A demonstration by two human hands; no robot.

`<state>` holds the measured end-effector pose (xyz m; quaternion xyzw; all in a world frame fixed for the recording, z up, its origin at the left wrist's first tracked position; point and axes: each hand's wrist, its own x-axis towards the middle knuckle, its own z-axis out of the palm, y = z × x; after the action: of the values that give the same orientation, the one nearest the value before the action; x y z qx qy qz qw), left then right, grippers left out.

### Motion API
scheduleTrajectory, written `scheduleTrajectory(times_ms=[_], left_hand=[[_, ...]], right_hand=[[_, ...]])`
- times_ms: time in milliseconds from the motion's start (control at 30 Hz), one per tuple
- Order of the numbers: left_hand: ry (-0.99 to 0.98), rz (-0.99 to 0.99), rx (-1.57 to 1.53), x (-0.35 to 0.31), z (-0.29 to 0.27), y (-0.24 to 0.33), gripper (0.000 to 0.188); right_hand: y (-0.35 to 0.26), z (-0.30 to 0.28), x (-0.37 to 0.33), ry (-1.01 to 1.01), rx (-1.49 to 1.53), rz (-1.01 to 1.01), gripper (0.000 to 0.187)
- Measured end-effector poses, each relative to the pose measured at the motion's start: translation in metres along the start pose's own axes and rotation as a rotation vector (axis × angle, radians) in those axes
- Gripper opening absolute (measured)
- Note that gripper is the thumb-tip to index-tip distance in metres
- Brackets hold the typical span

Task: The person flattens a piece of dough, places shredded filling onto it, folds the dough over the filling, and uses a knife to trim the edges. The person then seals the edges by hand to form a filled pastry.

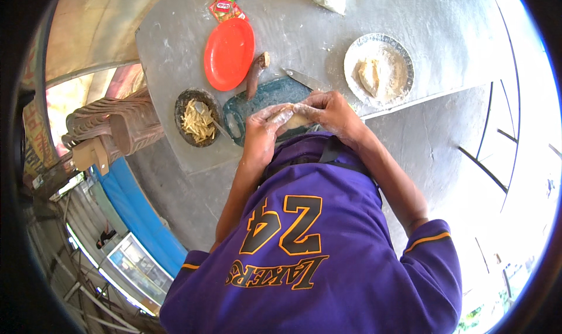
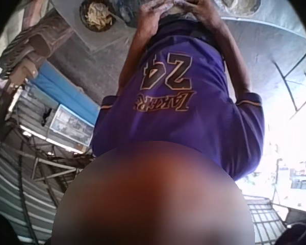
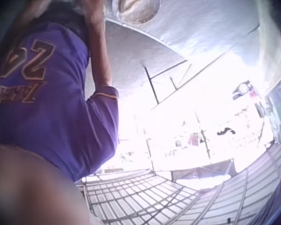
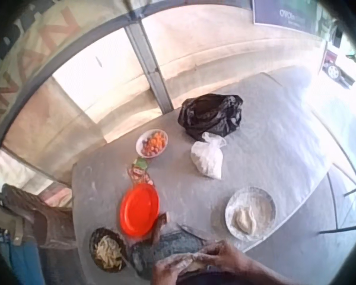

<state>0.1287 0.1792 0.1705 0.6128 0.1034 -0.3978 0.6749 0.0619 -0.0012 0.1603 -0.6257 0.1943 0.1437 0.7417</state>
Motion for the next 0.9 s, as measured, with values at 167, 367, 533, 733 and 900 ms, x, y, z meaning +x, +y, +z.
scheduleTrajectory(times_ms=[167,367,533,733,900], left_hand=[[-0.035,-0.041,-0.092,-0.005,-0.001,0.001,0.018],[-0.047,-0.094,-0.153,-0.001,-0.008,0.001,0.017],[-0.065,-0.072,-0.107,-0.001,-0.01,-0.001,0.017],[-0.059,-0.108,-0.073,-0.001,-0.01,-0.001,0.016],[-0.045,-0.019,0.076,-0.001,-0.007,-0.003,0.015]], right_hand=[[-0.016,-0.002,-0.006,-0.047,0.079,0.104,0.033],[-0.019,0.0,-0.006,-0.073,0.269,0.296,0.038],[-0.013,0.001,-0.006,-0.102,0.312,0.298,0.037],[-0.013,0.001,-0.005,-0.039,0.459,0.401,0.036],[-0.009,0.002,-0.005,-0.071,0.381,0.395,0.035]])
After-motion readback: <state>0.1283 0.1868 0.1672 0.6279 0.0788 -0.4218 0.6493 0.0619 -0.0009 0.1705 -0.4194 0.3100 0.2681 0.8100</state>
